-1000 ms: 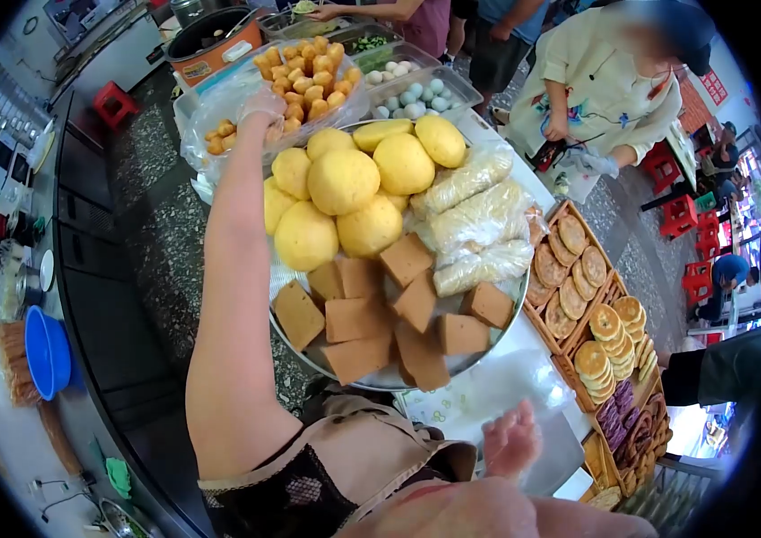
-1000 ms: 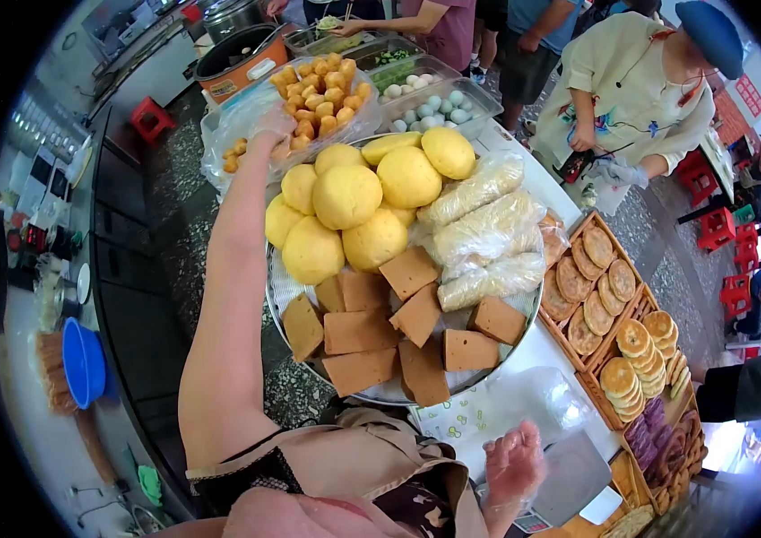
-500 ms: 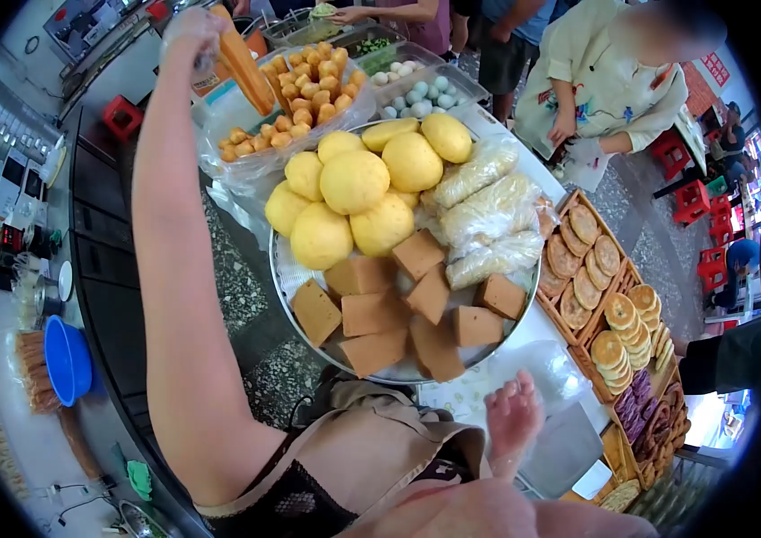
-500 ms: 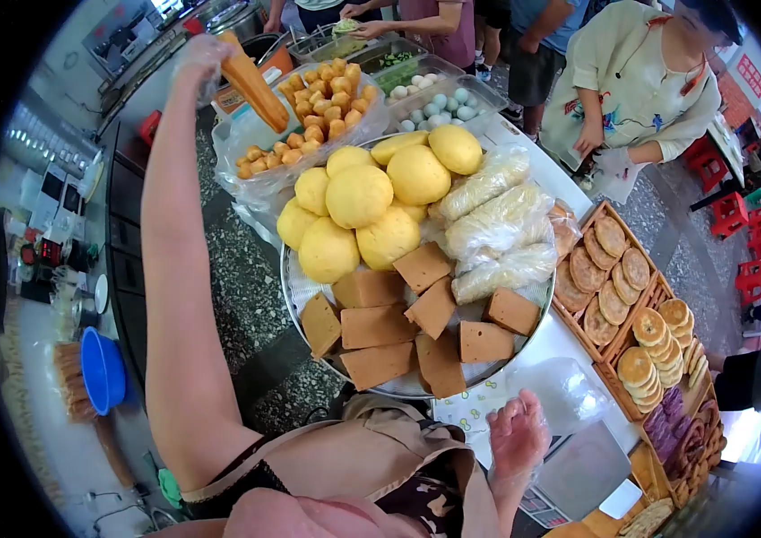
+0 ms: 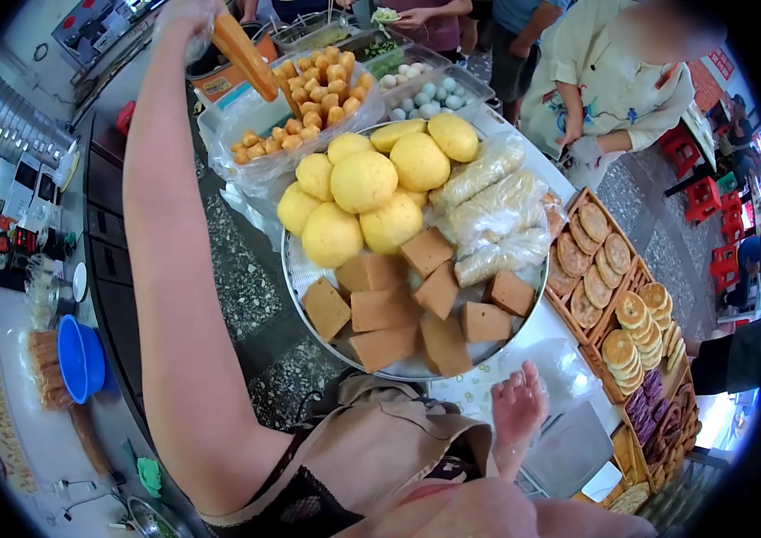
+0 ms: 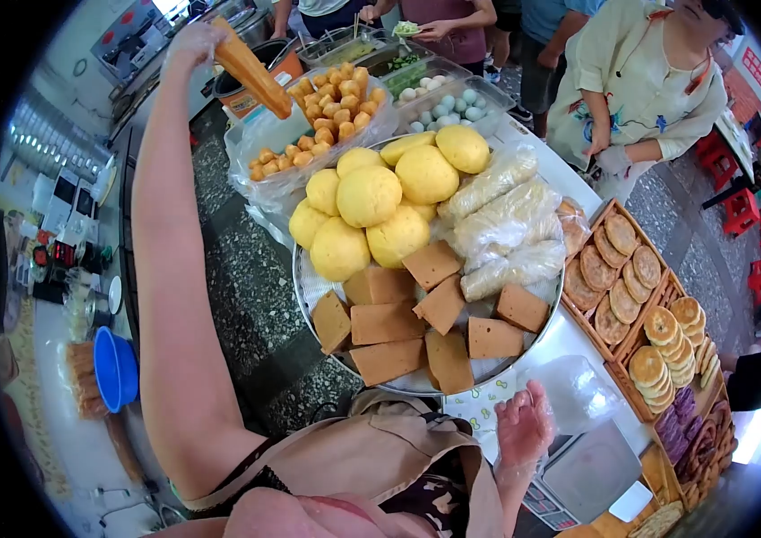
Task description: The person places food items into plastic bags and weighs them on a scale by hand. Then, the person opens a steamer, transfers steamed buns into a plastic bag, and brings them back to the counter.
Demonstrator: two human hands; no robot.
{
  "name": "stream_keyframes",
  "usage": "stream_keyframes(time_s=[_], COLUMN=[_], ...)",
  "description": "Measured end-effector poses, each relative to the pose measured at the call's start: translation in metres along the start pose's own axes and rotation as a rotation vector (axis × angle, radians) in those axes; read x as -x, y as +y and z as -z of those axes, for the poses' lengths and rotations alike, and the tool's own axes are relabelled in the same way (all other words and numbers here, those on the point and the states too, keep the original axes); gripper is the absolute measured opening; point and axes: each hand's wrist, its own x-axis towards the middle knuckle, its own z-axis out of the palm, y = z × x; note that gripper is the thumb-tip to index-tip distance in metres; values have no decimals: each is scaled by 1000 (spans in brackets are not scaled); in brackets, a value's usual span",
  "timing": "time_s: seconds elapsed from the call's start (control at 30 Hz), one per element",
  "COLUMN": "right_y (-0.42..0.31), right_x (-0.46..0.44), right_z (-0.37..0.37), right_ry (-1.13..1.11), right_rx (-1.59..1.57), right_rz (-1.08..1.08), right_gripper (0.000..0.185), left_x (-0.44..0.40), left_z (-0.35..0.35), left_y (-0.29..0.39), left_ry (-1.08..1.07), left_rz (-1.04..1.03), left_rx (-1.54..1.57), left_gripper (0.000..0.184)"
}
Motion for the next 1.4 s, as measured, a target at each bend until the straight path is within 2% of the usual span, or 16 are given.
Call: stream_keyframes(time_s=[0.07, 0.1, 0.13, 0.17, 0.2, 0.37, 0.47, 0.53, 0.77, 0.87, 1.0, 1.07, 1.2, 1.27, 1.33, 1.4], right_y=[-1, -2, -2, -2, -2, 4, 7, 9, 4, -1, -18, -25, -50, -60, -70, -81], right_x=[0, 0, 0, -1, -2, -8, -13, -16, -17, -12, 7, 16, 49, 62, 74, 87], right_z=[1, 2, 3, 4, 5, 8, 5, 3, -4, 10, 2, 12, 11, 26, 43, 58], right_ry=[35, 45, 55, 61, 99, 171, 192, 275, 280, 158, 204, 77, 168, 187, 189, 196], right_rx=[4, 8, 10, 7, 11, -4, 6, 36, 45, 43, 50, 58, 60, 15, -18, -53], right_rz=[4, 17, 32, 43, 47, 65, 27, 18, -5, -13, -21, 8, 77, 76, 92, 122], right_gripper=[35, 35, 35, 35, 34, 31, 29, 27, 26, 25, 24, 25, 25, 25, 25, 24], left_x=[-12, 1, 11, 21, 24, 40, 46, 54, 64, 72, 89, 116, 169, 218, 271, 323], left_z=[-33, -36, -51, -65, -107, -208, -269, -266, -232, -203, -159, -138, -134, -121, -117, -139], left_y=[-10, -7, -5, -2, -9, -43, -70, -51, -15, 15, 93, 125, 192, 246, 291, 329], left_ry=[-34, -125, -98, -69, 80, -39, -252, -248, -132, -24, 123, 144, 109, 102, -31, -54], left_rz=[272, 295, 339, 381, 444, 475, 381, 365, 291, 188, -19, -79, -301, -474, -449, -496], left_rx=[-402, -239, -205, -171, -265, -237, -163, -156, -258, -287, -267, -157, 354, 233, 84, 289], left_gripper=[38, 38, 39, 40, 41, 38, 36, 37, 44, 49, 56, 60, 65, 69, 68, 66])
